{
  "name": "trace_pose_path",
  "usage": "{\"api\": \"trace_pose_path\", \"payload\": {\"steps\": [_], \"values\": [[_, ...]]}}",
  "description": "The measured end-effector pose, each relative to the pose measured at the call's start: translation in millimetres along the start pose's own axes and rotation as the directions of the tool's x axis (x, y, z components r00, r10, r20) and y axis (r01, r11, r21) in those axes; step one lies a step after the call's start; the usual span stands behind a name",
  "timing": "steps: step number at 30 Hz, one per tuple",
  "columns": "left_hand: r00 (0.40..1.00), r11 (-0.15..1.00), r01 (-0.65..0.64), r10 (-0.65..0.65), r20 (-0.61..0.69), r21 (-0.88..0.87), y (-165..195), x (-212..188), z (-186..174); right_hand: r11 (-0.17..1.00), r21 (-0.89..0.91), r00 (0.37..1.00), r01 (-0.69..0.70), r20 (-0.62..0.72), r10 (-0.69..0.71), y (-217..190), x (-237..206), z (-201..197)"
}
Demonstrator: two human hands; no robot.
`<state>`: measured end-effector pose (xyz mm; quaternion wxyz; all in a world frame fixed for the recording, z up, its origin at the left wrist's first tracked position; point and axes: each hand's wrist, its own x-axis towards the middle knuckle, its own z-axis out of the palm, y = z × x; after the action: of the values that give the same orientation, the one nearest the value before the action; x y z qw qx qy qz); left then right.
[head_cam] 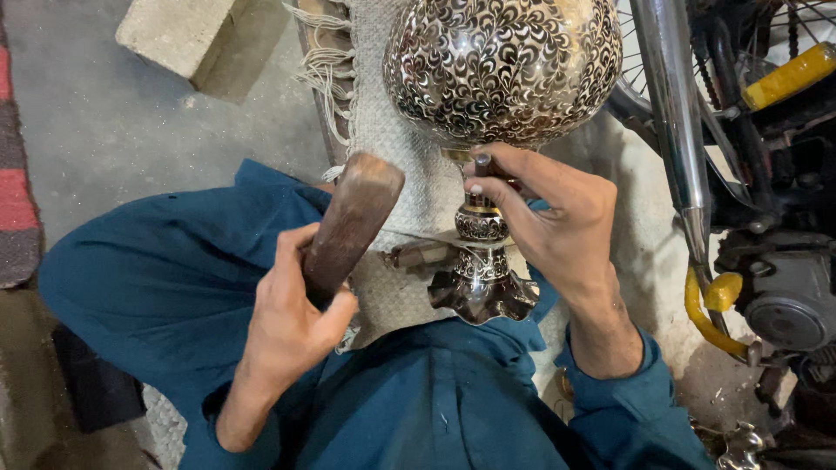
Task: The person sits cross-legged on the floor with an engraved brass vase resting on a cloth cushion on their lap. They hold a chisel against the vase's surface and strike it with a wooden mallet to carve decorative patterns, repositioning the vase and chisel repeatedly to work different areas, and rotate the vase near the end.
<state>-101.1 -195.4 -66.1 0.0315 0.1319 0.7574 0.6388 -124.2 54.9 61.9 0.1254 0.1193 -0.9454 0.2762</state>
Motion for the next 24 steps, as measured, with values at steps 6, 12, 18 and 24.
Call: {"api": "trace_pose_path", "payload": {"steps": [6, 12, 18, 24], "values": [[1.0, 0.986, -0.018, 0.014, 0.027, 0.163, 10.4, 22.7, -11.7, 1.0, 0.013, 1.0, -0.002, 0.002, 0.002, 3.6, -1.3, -0.6], [0.981, 0.906, -0.194, 0.185, 0.061, 0.377, 33.6, 40.3, -23.8, 1.0, 0.01, 1.0, 0.021, 0.01, -0.021, 5.8, -0.3, -1.0], [0.972, 0.817, -0.236, 0.209, 0.11, 0.526, 46.9, 53.4, -31.0, 0.999, -0.014, 0.999, 0.033, 0.008, -0.033, 9.6, -1.0, -0.2], [0.962, 0.895, -0.272, 0.249, 0.109, 0.355, 51.6, 59.3, -31.4, 0.999, -0.02, 0.999, 0.046, -0.007, -0.046, 13.3, -3.0, 1.3]]}}
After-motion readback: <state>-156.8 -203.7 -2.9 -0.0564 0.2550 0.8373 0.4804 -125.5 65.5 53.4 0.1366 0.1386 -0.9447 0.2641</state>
